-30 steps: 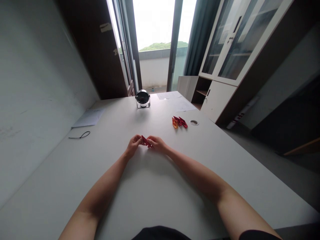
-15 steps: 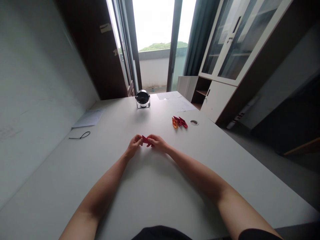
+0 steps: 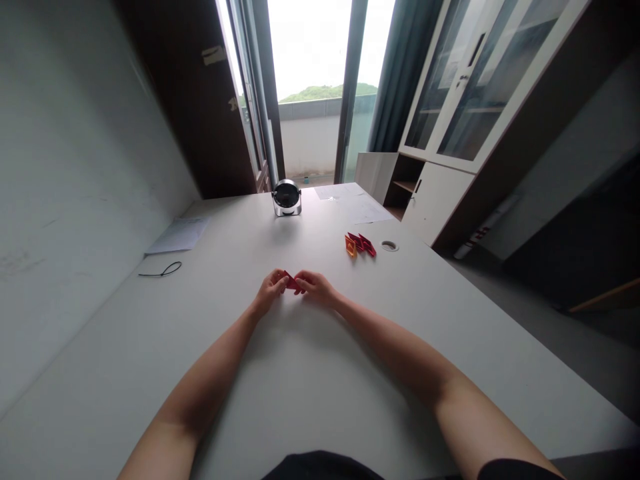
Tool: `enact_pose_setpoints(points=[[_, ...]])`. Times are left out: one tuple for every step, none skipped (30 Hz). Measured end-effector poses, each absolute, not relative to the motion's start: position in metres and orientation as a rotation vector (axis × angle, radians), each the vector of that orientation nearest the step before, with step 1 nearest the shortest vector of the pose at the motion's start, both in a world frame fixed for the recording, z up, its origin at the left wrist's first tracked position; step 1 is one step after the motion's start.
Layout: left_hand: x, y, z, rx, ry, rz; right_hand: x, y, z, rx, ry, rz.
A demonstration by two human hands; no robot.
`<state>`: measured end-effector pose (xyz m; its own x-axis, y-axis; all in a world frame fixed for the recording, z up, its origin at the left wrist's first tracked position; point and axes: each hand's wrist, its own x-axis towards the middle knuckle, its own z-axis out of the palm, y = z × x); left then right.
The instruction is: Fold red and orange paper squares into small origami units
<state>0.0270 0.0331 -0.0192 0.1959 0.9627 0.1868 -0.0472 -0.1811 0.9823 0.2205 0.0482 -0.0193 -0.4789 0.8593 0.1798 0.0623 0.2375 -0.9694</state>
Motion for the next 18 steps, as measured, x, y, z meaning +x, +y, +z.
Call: enact_pose_setpoints(points=[[0.027,0.0329,-0.0187,1.431,0.959,1.192,0.2204,0.0484,-0.0202,-0.864,-1.757,1.31],[0.0271,0.0328,-0.0187,1.451,0.98,1.182,0.2205,0.0486,-0.021,-0.881,-1.781,1.275],[0.0272,0.0331,-0.0192,1.472,1.006,1.176,0.2205,0.0488,-0.0218,-0.906,-1.821,1.211],[0.0274,0.0335,-0.0202,1.492,1.035,1.175,0.2206,0.0488,-0.0226,-0.932,-1.869,1.127],[0.0275,0.0341,-0.0216,1.512,1.066,1.177,0.2207,0.0488,-0.0233,-0.954,-1.917,1.038],[0.0276,0.0347,-0.0232,1.531,1.095,1.179,0.2207,0.0486,-0.0239,-0.967,-1.958,0.958],[0.0277,0.0353,-0.0248,1.547,1.119,1.181,0.2208,0.0483,-0.0243,-0.969,-1.989,0.901],[0.0279,0.0358,-0.0262,1.561,1.137,1.181,0.2209,0.0479,-0.0244,-0.964,-2.01,0.867],[0.0281,0.036,-0.0271,1.573,1.148,1.179,0.2211,0.0475,-0.0243,-0.957,-2.023,0.848],[0.0284,0.036,-0.0276,1.585,1.151,1.177,0.2214,0.047,-0.0238,-0.953,-2.034,0.831],[0.0288,0.0357,-0.0277,1.596,1.15,1.176,0.2217,0.0464,-0.023,-0.954,-2.042,0.809],[0.0293,0.0351,-0.0273,1.607,1.148,1.175,0.2222,0.0458,-0.0219,-0.96,-2.047,0.783],[0.03,0.0344,-0.0266,1.618,1.148,1.174,0.2226,0.0453,-0.0208,-0.97,-2.049,0.756],[0.0307,0.0336,-0.0258,1.628,1.151,1.172,0.2229,0.0449,-0.0197,-0.98,-2.048,0.735],[0.0314,0.0327,-0.025,1.636,1.157,1.171,0.223,0.0446,-0.0189,-0.986,-2.045,0.726],[0.0321,0.0319,-0.0243,1.64,1.164,1.173,0.2229,0.0445,-0.0185,-0.989,-2.04,0.735],[0.0326,0.0313,-0.0238,1.642,1.169,1.177,0.2226,0.0446,-0.0186,-0.988,-2.032,0.766],[0.033,0.0308,-0.0236,1.645,1.168,1.18,0.222,0.0448,-0.0192,-0.986,-2.02,0.815]])
